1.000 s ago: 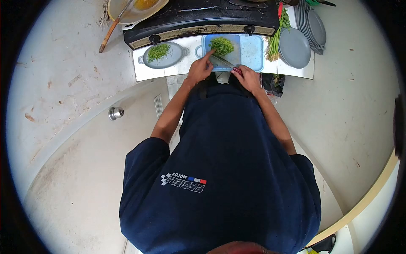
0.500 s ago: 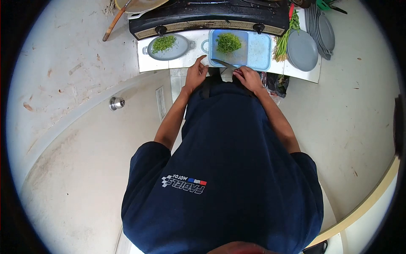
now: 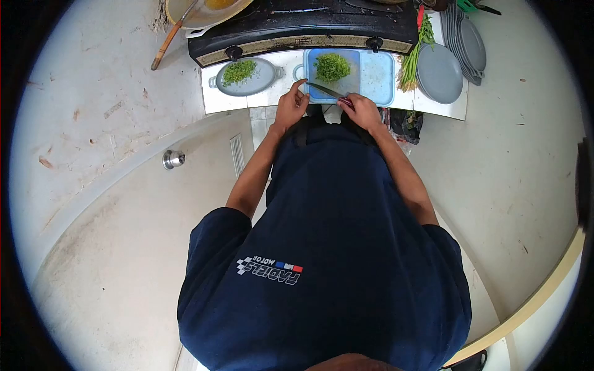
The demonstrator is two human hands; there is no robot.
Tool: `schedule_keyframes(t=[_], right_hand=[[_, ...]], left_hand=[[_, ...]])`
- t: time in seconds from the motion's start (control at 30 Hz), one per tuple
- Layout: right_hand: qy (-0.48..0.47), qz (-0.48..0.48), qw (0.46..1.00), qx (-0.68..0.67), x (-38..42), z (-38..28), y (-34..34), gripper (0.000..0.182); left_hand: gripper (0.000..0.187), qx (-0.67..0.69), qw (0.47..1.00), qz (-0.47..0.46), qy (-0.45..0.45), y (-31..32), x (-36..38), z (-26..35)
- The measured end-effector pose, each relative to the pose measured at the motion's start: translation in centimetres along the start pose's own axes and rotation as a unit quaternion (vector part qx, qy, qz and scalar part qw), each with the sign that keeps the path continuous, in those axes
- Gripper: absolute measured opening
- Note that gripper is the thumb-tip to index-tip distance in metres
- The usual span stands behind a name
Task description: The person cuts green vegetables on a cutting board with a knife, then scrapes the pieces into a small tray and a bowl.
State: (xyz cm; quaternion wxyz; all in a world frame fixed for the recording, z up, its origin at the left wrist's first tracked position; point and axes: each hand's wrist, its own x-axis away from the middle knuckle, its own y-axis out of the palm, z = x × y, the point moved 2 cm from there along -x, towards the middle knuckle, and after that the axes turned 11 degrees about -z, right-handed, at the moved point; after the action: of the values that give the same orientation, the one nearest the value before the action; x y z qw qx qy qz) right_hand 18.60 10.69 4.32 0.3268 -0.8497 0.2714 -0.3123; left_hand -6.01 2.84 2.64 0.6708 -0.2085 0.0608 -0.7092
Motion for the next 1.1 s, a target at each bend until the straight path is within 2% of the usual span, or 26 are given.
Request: schedule_keyframes(t=[0.13,0.3,0.43,0.53,0.6,0.73,0.97,1.1], right_hand=[[0.048,0.020,0.999,0.000,-1.1,-0.1,0.3,0.038],[0.005,0.060,0.998,0.000,-0.7,-0.7,-0.8,0.038],[0.012,0.047,0.998,-0.048,0.7,-0.8,-1.4,0.038],[0.016,0.052,0.996,-0.066,2.2,-0.4,-1.7,0.040],[0.038,0.059,0.994,-0.085,3.0,0.5,-1.5,0.041],[0.084,0.093,0.983,-0.137,4.7,2.6,-1.5,0.045],[0.136,0.190,0.960,-0.157,7.5,5.9,-1.9,0.045],[0.162,0.200,0.949,-0.181,9.0,7.3,-2.4,0.045]], left_hand=[[0.048,-0.023,0.999,-0.039,0.004,0.1,-0.6,0.2],[0.055,-0.059,0.992,-0.113,0.018,0.2,-1.9,0.4],[0.056,-0.078,0.989,-0.124,0.025,0.1,-3.0,0.1],[0.055,-0.099,0.989,-0.093,0.055,-0.1,-3.6,0.3],[0.050,-0.071,0.994,-0.078,0.025,-0.2,-3.7,0.4],[0.037,-0.048,0.997,-0.042,0.048,0.1,-4.3,1.3],[0.026,-0.039,0.993,-0.092,0.058,2.5,-7.5,5.3],[0.022,-0.061,0.986,-0.109,0.113,4.7,-9.5,7.7]])
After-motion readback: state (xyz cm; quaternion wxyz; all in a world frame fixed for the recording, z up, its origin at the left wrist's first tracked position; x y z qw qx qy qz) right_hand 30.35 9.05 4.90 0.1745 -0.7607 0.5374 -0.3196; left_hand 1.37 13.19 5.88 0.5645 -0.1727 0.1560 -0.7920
